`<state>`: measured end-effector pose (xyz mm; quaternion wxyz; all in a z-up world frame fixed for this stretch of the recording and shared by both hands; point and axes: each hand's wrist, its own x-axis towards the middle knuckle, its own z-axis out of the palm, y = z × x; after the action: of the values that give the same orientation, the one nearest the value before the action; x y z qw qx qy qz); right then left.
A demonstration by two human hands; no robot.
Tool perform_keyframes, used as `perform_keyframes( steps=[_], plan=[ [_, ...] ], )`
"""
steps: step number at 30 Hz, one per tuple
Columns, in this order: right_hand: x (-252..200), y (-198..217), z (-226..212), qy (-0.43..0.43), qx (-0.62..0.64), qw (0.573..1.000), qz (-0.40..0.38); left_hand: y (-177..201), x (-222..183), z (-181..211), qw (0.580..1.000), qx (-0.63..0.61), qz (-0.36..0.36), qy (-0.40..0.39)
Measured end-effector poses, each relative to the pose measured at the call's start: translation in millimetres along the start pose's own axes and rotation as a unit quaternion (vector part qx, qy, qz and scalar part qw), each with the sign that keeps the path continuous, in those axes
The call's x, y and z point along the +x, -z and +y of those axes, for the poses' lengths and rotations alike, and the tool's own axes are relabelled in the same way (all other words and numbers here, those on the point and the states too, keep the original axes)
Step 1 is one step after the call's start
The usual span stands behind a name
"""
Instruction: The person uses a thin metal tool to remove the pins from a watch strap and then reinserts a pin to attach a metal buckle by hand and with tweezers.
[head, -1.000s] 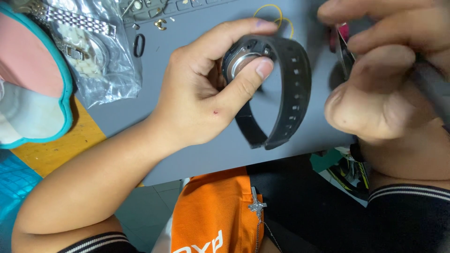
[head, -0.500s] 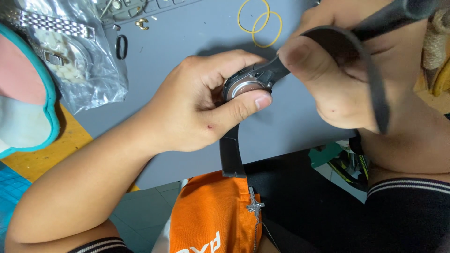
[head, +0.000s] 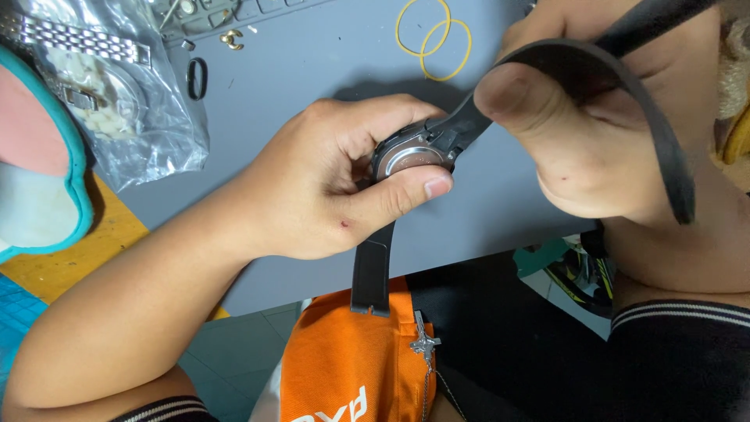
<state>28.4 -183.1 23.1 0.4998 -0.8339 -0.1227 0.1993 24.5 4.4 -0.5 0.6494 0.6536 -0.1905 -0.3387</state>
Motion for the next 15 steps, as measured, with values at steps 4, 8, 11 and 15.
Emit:
perform_keyframes(
  steps=[4, 8, 11, 15],
  plan=[
    [1, -2, 0, -0.001, -0.002, 1.000, 0.002, 0, -1, 0, 1.000, -0.002, 0.000, -0.007],
    [4, -5, -1, -0.002, -0.005, 1.000, 0.004, -3, -2, 0, 1.000, -0.017, 0.026, -0.002],
    [8, -7, -2, -0.001, -0.008, 1.000, 0.006, -4, -4, 0, 0.998, -0.028, 0.060, -0.002],
    [15, -8, -6, 0.044, 0.007, 0.999, -0.012, -5, -3, 0, 0.996, -0.034, 0.085, 0.007]
  ],
)
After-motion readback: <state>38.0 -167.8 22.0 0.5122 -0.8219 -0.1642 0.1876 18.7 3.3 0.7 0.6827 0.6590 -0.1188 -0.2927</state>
